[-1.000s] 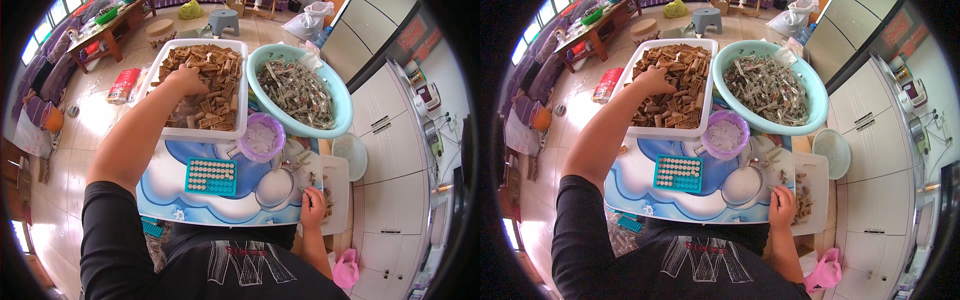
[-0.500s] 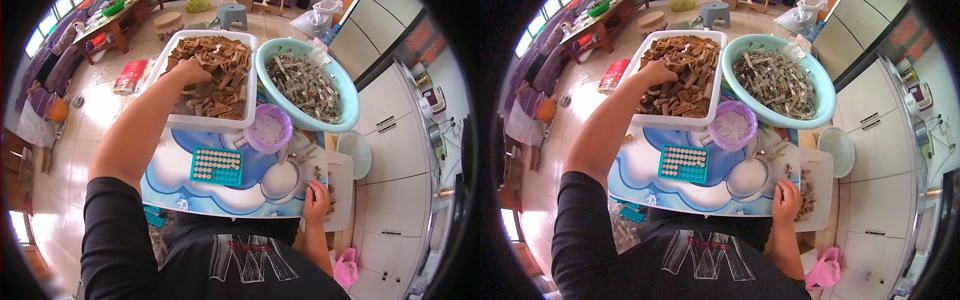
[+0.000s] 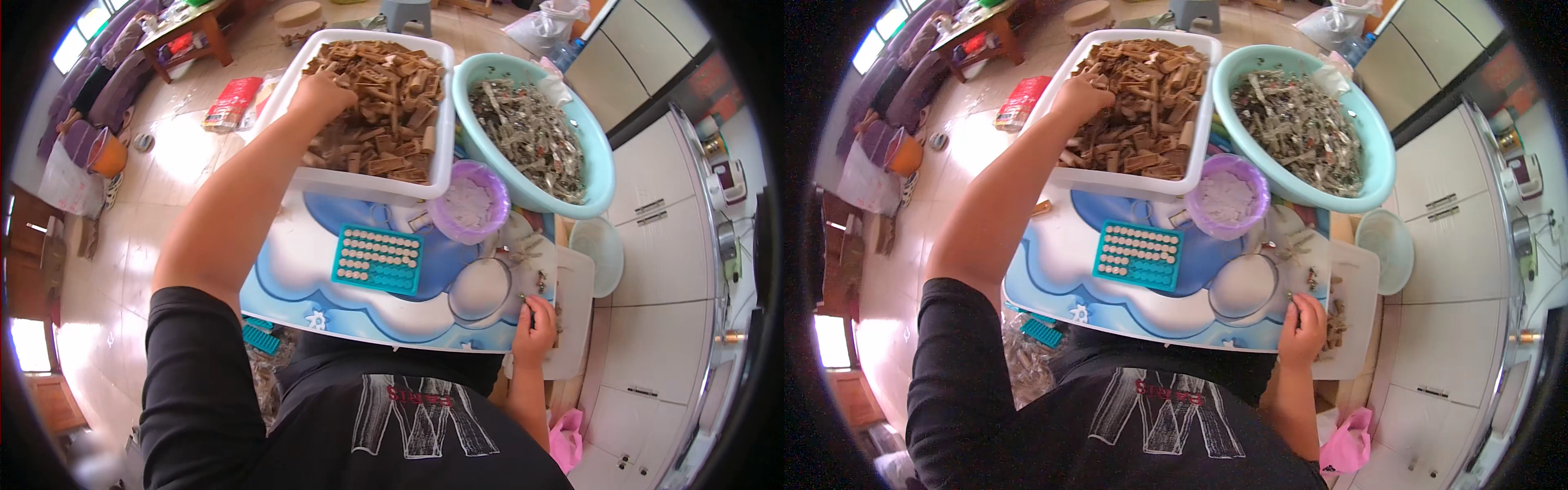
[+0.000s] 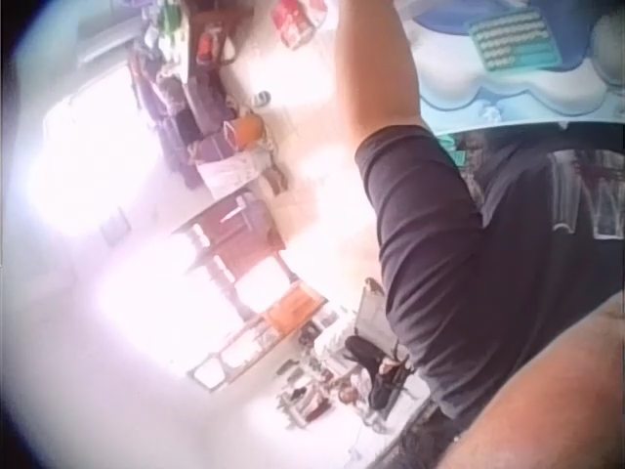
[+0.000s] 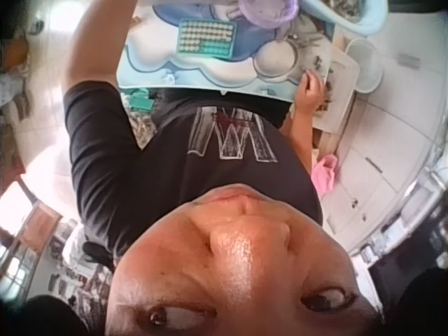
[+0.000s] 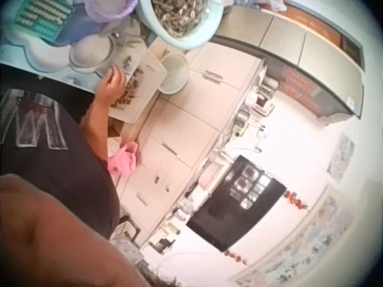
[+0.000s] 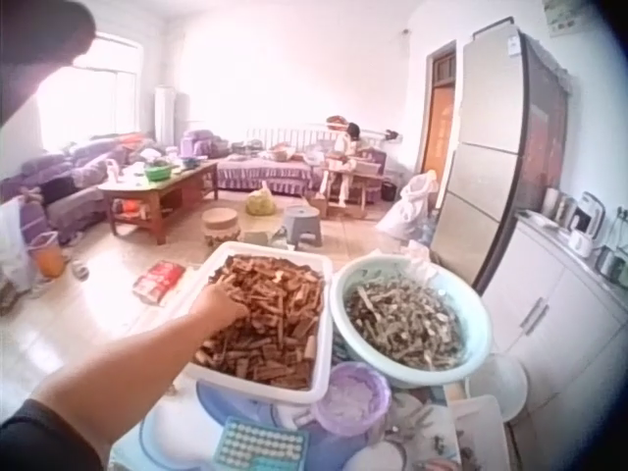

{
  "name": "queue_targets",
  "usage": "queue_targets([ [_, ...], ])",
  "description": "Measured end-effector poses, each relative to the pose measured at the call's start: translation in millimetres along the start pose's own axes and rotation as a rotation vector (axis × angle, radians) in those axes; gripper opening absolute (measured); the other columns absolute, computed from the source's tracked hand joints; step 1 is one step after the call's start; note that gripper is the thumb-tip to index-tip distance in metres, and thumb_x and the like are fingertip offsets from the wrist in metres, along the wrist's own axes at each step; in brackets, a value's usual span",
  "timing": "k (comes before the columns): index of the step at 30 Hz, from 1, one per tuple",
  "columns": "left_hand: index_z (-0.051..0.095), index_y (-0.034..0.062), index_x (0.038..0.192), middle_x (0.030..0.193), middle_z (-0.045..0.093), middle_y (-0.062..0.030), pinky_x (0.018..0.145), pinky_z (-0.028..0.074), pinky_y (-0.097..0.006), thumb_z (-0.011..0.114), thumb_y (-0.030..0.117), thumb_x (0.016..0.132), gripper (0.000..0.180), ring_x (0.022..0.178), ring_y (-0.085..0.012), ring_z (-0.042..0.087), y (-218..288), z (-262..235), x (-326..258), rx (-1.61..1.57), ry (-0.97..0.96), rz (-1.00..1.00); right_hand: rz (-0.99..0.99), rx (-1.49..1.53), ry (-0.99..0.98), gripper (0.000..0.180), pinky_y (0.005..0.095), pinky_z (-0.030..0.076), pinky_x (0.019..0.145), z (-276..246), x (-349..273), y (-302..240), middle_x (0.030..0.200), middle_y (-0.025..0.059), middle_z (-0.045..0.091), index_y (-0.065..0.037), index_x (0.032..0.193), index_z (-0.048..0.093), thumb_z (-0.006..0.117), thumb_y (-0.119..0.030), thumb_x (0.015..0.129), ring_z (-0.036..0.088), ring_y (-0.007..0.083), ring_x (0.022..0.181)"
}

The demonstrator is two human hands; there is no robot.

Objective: The person assembles small metal rings onto cylindrical wooden plugs by hand, then places the assembled units into a sorting tray.

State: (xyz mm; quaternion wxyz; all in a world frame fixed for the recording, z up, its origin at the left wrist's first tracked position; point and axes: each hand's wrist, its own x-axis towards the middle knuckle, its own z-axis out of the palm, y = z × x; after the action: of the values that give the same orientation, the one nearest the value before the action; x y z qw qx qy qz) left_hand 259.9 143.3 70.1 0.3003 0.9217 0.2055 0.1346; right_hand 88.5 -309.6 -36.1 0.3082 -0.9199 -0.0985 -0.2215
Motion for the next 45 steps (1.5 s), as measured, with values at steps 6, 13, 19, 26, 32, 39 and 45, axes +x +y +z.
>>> queue_targets([
  [6, 0.065, 0.0015, 0.09, 0.078, 0.065, -0.0118, 0.061, 0.049, -0.033, 0.069, 0.026, 0.065, 0.035, 0.065, -0.0219, 0.062, -21, 12, 19, -0.594, 0.031, -0.26, -0.016, -0.005, -0.015, 0.013, 0.0355, 0.045, 0.084, -1, -1, 2, 0.1, 0.0126, 0.062, -0.002, 0.093, 0.063, 0.058, -0.006, 0.082, 0.059, 0.0282, 0.093],
  [13, 0.057, 0.0057, 0.102, 0.085, 0.063, -0.0115, 0.049, 0.054, -0.03, 0.063, 0.016, 0.08, 0.025, 0.062, -0.0198, 0.064, 4, -47, -23, -1.213, -0.084, -0.314, -0.024, 0.001, -0.027, 0.012, 0.0361, 0.045, 0.084, 2, -1, 3, 0.1, 0.0132, 0.062, -0.001, 0.093, 0.062, 0.057, -0.005, 0.083, 0.058, 0.0291, 0.093],
  [19, 0.056, 0.004, 0.111, 0.095, 0.06, -0.0113, 0.06, 0.055, -0.03, 0.059, 0.012, 0.081, 0.031, 0.077, -0.0192, 0.062, -21, -104, -106, -1.482, -0.263, -0.061, -0.02, 0.008, -0.031, 0.012, 0.036, 0.045, 0.084, 1, -1, 0, 0.1, 0.0136, 0.062, 0.0, 0.094, 0.062, 0.057, -0.006, 0.084, 0.058, 0.0288, 0.093],
  [26, 0.059, 0.0057, 0.111, 0.104, 0.058, -0.0115, 0.068, 0.052, -0.029, 0.061, 0.003, 0.071, 0.04, 0.086, -0.0188, 0.06, -56, -76, -186, -0.721, -0.095, -0.315, -0.044, -0.032, -0.033, 0.012, 0.0339, 0.045, 0.086, 1, -1, 1, 0.101, 0.0136, 0.061, 0.002, 0.094, 0.061, 0.056, -0.003, 0.085, 0.059, 0.0269, 0.095],
  [32, 0.06, 0.0099, 0.106, 0.123, 0.045, -0.0157, 0.083, 0.048, -0.037, 0.066, 0.009, 0.065, 0.042, 0.104, -0.0324, 0.055, -64, -33, -209, -0.029, 0.163, 0.212, -0.053, -0.044, -0.013, 0.013, 0.0352, 0.046, 0.084, 4, -2, 4, 0.1, 0.0135, 0.062, 0.0, 0.094, 0.062, 0.058, -0.005, 0.083, 0.059, 0.0278, 0.093],
  [39, 0.058, 0.0146, 0.112, 0.136, 0.036, -0.01, 0.086, 0.048, -0.035, 0.074, 0.017, 0.065, 0.049, 0.109, -0.029, 0.054, -73, -6, -207, 0.134, 0.013, 0.096, -0.035, -0.037, -0.01, 0.012, 0.0351, 0.046, 0.084, 2, -1, 5, 0.099, 0.0133, 0.063, 0.0, 0.093, 0.063, 0.058, -0.005, 0.083, 0.059, 0.0274, 0.093],
  [45, 0.055, 0.0179, 0.122, 0.147, 0.023, -0.0108, 0.092, 0.045, -0.036, 0.077, 0.022, 0.065, 0.061, 0.121, -0.0296, 0.044, -58, -11, -210, 0.208, 0.018, 0.132, -0.014, -0.026, -0.021, 0.012, 0.0326, 0.045, 0.085, 2, -3, 5, 0.1, 0.0124, 0.062, 0.001, 0.094, 0.063, 0.059, -0.004, 0.083, 0.059, 0.0249, 0.093],
])
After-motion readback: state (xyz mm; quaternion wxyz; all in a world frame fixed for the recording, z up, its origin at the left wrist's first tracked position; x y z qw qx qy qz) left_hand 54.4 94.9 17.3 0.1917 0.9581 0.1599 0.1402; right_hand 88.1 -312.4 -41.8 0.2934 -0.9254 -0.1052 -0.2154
